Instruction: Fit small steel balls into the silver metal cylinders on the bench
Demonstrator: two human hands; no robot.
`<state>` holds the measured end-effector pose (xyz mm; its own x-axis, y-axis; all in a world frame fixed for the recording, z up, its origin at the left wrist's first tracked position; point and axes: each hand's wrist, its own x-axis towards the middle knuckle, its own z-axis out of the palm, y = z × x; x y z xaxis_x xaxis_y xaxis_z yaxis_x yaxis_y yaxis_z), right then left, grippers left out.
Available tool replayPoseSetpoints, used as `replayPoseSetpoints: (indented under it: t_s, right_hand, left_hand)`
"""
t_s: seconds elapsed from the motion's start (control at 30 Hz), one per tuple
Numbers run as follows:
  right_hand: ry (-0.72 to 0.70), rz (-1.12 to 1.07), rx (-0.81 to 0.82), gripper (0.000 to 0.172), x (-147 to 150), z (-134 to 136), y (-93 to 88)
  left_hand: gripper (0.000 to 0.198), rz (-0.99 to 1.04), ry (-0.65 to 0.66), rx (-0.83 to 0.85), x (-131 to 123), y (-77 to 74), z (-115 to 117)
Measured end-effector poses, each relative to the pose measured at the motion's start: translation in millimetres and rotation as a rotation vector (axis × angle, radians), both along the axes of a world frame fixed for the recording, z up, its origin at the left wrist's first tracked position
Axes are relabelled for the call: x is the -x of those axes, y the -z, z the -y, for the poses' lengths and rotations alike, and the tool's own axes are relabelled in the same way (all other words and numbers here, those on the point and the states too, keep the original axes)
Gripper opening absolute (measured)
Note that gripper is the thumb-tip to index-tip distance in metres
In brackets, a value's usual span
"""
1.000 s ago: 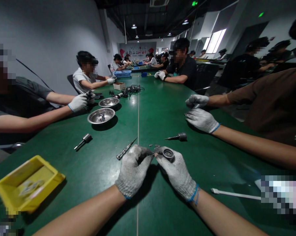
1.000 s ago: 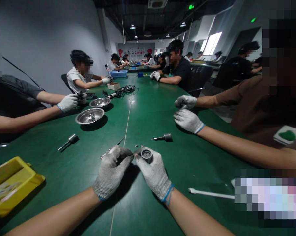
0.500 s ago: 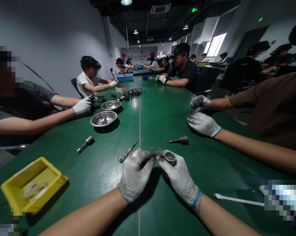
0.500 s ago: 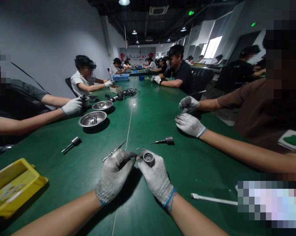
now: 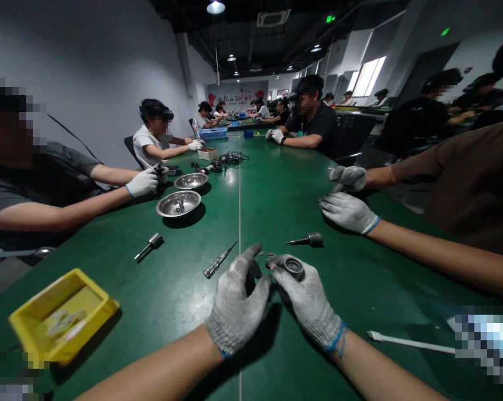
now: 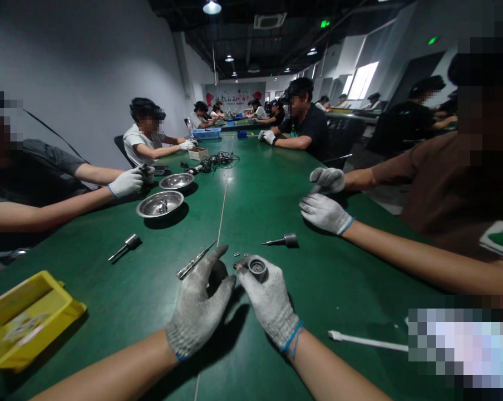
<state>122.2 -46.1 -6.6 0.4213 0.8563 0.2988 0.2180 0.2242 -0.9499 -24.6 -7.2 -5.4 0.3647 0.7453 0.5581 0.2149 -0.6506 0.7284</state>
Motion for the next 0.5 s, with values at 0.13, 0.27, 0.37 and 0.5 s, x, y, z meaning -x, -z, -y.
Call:
replayPoseSetpoints:
  t_s: [0.13,0.27,0.37,0.5]
  right_hand:
    - [0.013,-0.012,0.006,0.023,-0.2,-0.8,-0.7]
    - [0.021,-0.012,0.008,0.023,1.2,-0.8,-1.8]
    - [0.033,-0.008,0.009,0.024,1.7,-1.0,-1.2]
    - [0.028,-0.014,0.029,0.028,1.0,-1.9,0.6]
  left_hand:
    - [0.067,-0.086,0.047,0.119,-3.0,4.0,9.8]
    - [0.077,-0.039,0.02,0.134,-3.3,8.3,1.9]
    - [0.073,0.11,-0.103,0.024,0.9,1.7,-2.7]
    - [0.054,0.02,0.072,-0.342,12.9,-22.1,9.6]
